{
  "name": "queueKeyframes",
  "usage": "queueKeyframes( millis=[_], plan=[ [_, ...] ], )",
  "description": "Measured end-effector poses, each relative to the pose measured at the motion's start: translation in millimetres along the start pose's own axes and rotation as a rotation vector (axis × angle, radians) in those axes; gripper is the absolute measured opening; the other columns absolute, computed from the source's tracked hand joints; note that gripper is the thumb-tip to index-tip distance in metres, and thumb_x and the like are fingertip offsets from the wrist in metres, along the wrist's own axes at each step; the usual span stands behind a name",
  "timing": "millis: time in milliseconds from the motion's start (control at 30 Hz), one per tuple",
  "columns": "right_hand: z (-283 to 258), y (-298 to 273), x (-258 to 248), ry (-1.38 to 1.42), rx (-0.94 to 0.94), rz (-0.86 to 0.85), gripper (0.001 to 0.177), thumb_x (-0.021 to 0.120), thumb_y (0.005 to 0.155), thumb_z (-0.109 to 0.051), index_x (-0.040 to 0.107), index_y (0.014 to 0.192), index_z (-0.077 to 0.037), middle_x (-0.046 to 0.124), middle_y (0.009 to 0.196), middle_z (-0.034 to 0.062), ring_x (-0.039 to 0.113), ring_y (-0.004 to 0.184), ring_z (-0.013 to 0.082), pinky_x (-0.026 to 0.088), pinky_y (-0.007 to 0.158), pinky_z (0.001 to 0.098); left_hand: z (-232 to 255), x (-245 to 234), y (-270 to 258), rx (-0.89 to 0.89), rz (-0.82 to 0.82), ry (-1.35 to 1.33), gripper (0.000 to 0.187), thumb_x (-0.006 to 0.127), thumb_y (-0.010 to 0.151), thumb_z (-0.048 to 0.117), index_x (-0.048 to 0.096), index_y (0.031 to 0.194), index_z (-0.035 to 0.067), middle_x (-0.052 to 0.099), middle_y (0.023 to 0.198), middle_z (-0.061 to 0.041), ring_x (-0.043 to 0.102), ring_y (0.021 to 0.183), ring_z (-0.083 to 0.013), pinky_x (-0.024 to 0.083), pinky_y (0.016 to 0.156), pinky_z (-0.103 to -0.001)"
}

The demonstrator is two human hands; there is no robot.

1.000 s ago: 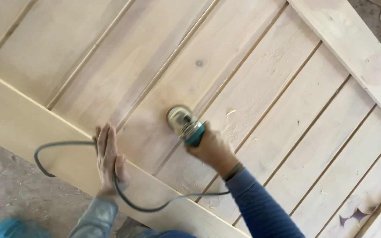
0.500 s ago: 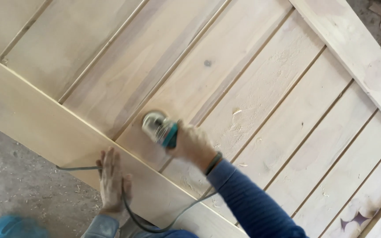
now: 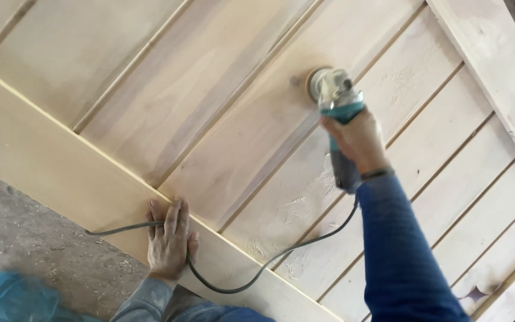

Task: Sanding a wooden door using an angle grinder with a sanding disc.

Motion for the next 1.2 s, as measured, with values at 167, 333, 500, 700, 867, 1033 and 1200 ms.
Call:
queueKeyframes(
  millis=[167, 333, 500, 700, 867, 1033, 1200],
  plan=[
    [-22.0, -86.1, 34.4, 0.107, -0.100, -0.014, 0.068, 0.085, 0.077, -0.037, 0.059, 0.126, 0.001, 0.075, 0.111, 0.0189, 0.075, 0.102, 0.0303, 0.061, 0.084, 0.0413, 3.6, -13.7, -3.9, 0.047, 0.081, -0.076, 0.072, 0.040, 0.096, 0.038, 0.030, 0.159, 0.003, 0.022, 0.167, -0.014, 0.009, 0.155, -0.0527, 0.009, 0.126, -0.063],
    [-40.2, -168.1, 89.7, -0.077, -0.027, -0.228, 0.071, 0.087, 0.071, -0.038, 0.056, 0.123, 0.001, 0.075, 0.092, 0.0247, 0.076, 0.085, 0.0366, 0.063, 0.071, 0.0444, 16.3, -34.5, -16.3, 0.075, 0.195, -0.248, 0.068, 0.034, 0.104, 0.038, 0.027, 0.160, -0.001, 0.022, 0.167, -0.026, 0.016, 0.157, -0.0485, 0.011, 0.129, -0.062],
    [-58.5, -216.4, 124.8, -0.210, -0.310, -0.321, 0.074, 0.088, 0.065, -0.038, 0.057, 0.119, 0.003, 0.074, 0.085, 0.0218, 0.075, 0.076, 0.0363, 0.063, 0.069, 0.0443, 19.1, -18.9, -51.9, 0.014, 0.241, -0.258, 0.071, 0.034, 0.105, 0.040, 0.024, 0.161, -0.003, 0.018, 0.168, -0.028, 0.016, 0.158, -0.0470, 0.012, 0.128, -0.061],
    [-30.5, -194.7, 111.9, -0.273, -0.225, -0.425, 0.087, 0.083, 0.074, -0.049, 0.048, 0.134, 0.003, 0.074, 0.091, 0.0209, 0.077, 0.078, 0.0329, 0.064, 0.067, 0.0409, 12.7, 11.3, -65.0, -0.116, 0.266, -0.089, 0.078, 0.039, 0.097, 0.040, 0.025, 0.161, -0.003, 0.018, 0.169, -0.025, 0.016, 0.157, -0.0451, 0.010, 0.127, -0.061],
    [6.6, -115.4, 65.2, 0.110, -0.364, -0.068, 0.073, 0.086, 0.078, -0.043, 0.057, 0.125, 0.005, 0.075, 0.106, 0.0233, 0.075, 0.097, 0.0365, 0.061, 0.079, 0.0426, 9.3, 24.6, -67.7, -0.186, 0.266, 0.021, 0.084, 0.049, 0.090, 0.038, 0.028, 0.160, -0.004, 0.021, 0.168, -0.021, 0.016, 0.157, -0.0453, 0.012, 0.128, -0.060],
    [-17.0, -100.0, 71.3, -0.077, -0.388, -0.047, 0.070, 0.084, 0.084, -0.050, 0.061, 0.116, 0.008, 0.073, 0.102, 0.0284, 0.074, 0.099, 0.0422, 0.060, 0.082, 0.0467, 12.5, 18.1, -63.5, -0.173, 0.268, 0.049, 0.084, 0.052, 0.087, 0.032, 0.031, 0.160, -0.004, 0.025, 0.167, -0.020, 0.017, 0.157, -0.0453, 0.014, 0.129, -0.059],
    [-96.8, -156.2, 124.4, -0.112, -0.545, -0.156, 0.076, 0.085, 0.076, -0.050, 0.058, 0.114, 0.010, 0.072, 0.097, 0.0271, 0.074, 0.090, 0.0425, 0.060, 0.076, 0.0469, 2.4, 20.6, -58.9, -0.168, 0.333, 0.043, 0.080, 0.051, 0.092, 0.029, 0.031, 0.160, -0.007, 0.026, 0.167, -0.022, 0.019, 0.157, -0.0436, 0.015, 0.129, -0.057]
  ],
)
Point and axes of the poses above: each hand's wrist, its own y-axis towards the middle knuckle, its own x-axis out of the palm, z = x × y, the point moved 10 cm from there along y, towards the middle knuckle
